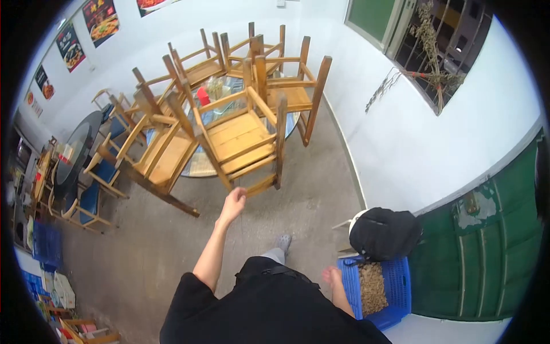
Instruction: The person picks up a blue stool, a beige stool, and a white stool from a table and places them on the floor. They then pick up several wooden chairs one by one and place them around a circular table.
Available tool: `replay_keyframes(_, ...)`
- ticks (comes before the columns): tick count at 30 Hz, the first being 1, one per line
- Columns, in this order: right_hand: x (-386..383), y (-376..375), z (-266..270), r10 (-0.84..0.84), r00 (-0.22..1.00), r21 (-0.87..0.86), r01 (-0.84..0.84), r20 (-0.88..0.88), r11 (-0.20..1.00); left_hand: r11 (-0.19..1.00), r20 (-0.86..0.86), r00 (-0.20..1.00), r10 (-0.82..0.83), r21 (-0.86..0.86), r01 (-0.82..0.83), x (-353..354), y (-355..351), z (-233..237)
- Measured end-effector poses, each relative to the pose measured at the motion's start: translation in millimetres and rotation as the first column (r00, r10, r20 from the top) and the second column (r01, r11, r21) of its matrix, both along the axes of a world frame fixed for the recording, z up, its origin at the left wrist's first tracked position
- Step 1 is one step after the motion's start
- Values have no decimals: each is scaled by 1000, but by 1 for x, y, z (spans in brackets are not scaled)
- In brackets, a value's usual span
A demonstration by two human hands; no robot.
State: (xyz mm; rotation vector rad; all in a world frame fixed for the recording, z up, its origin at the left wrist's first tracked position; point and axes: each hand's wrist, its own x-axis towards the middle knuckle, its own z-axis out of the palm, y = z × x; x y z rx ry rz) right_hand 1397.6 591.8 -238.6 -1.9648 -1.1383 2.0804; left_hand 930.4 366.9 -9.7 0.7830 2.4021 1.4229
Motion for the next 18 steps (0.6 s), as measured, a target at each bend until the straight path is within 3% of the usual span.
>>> replay_keyframes(4,-48,56,17,40,999,65,-39,-29,997,1000,-244,970,-3,-9,0,-91,90,29)
replay_keyframes(6,-63,76,28,18,999,121,-14,-33,993,992,-368,930,7,-117,-53,-127,124,35)
replay_keyframes(7,-68,83,34,-6,999,123,12,-46,992,970,-293,956,10,-228,-80,-140,137,45)
replay_keyframes(10,-68,91,45,-80,996,128,85,-51,988,890,-162,984,-75,-456,-7,-185,157,12)
replay_keyframes(11,-67,90,43,-103,994,129,107,-37,986,813,-123,984,-132,-582,36,-193,161,2)
replay_keyframes(15,-52,84,41,-143,990,80,143,-11,986,801,-143,988,-56,-598,-41,-187,170,14)
replay_keyframes(18,-52,82,44,-123,989,21,121,87,992,742,-66,996,-65,-670,4,-186,178,31)
